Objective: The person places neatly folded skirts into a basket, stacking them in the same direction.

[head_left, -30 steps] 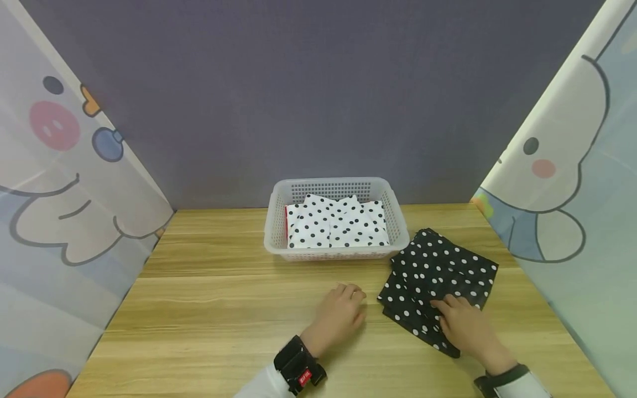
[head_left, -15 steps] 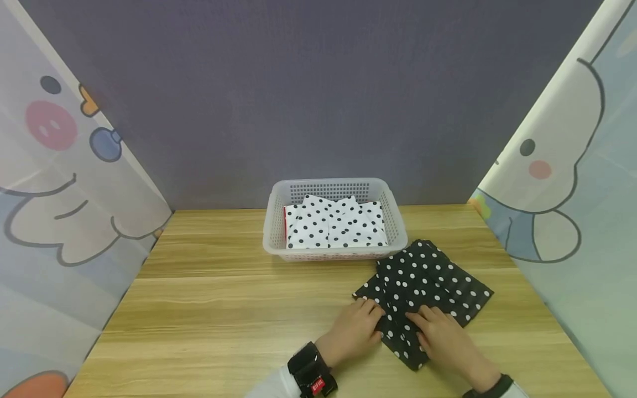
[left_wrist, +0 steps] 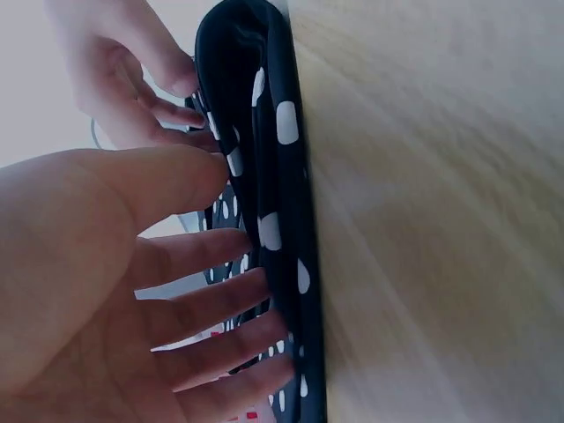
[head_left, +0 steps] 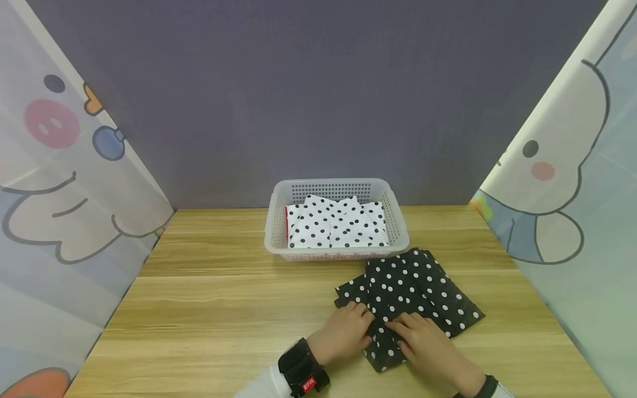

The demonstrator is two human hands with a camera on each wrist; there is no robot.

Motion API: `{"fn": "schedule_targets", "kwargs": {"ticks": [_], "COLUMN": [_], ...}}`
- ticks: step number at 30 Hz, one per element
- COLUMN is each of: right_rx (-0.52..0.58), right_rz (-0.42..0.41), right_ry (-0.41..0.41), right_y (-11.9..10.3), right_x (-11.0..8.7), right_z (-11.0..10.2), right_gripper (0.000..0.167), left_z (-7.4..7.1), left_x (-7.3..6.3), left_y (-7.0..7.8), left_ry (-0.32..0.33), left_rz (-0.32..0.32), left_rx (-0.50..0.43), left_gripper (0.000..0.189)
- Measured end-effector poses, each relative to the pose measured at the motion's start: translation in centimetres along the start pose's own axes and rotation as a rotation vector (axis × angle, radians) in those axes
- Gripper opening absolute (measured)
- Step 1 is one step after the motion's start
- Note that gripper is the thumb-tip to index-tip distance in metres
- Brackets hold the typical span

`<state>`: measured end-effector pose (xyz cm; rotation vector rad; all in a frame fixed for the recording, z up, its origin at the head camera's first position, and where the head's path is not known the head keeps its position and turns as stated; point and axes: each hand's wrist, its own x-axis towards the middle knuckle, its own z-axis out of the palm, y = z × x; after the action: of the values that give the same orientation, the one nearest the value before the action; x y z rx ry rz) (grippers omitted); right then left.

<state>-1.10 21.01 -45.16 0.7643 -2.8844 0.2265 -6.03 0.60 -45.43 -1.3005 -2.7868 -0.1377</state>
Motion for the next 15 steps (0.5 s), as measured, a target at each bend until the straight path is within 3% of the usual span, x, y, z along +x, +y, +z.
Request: {"fn": "schedule_targets", "kwargs": {"ticks": [6, 15], "right_rx": [0.023, -0.013], "right_rz": [0.044, 0.124], "right_ry": [0.027, 0.235], "right_y": [-0.1, 2.4], "right_x": [0.4, 1.2], "right_z": [0.1, -1.1], "right_gripper": [0.026, 0.029], "left_z": [-0.4, -0.8], "left_x": [-0.7, -1.9], "left_y": [-0.9, -2.8], "left_ry": [-0.05, -0.085], "left_rz": [-0.054, -0.098], "left_rx": [-0.039, -0.061], "left_gripper": [0.034, 0.03]}}
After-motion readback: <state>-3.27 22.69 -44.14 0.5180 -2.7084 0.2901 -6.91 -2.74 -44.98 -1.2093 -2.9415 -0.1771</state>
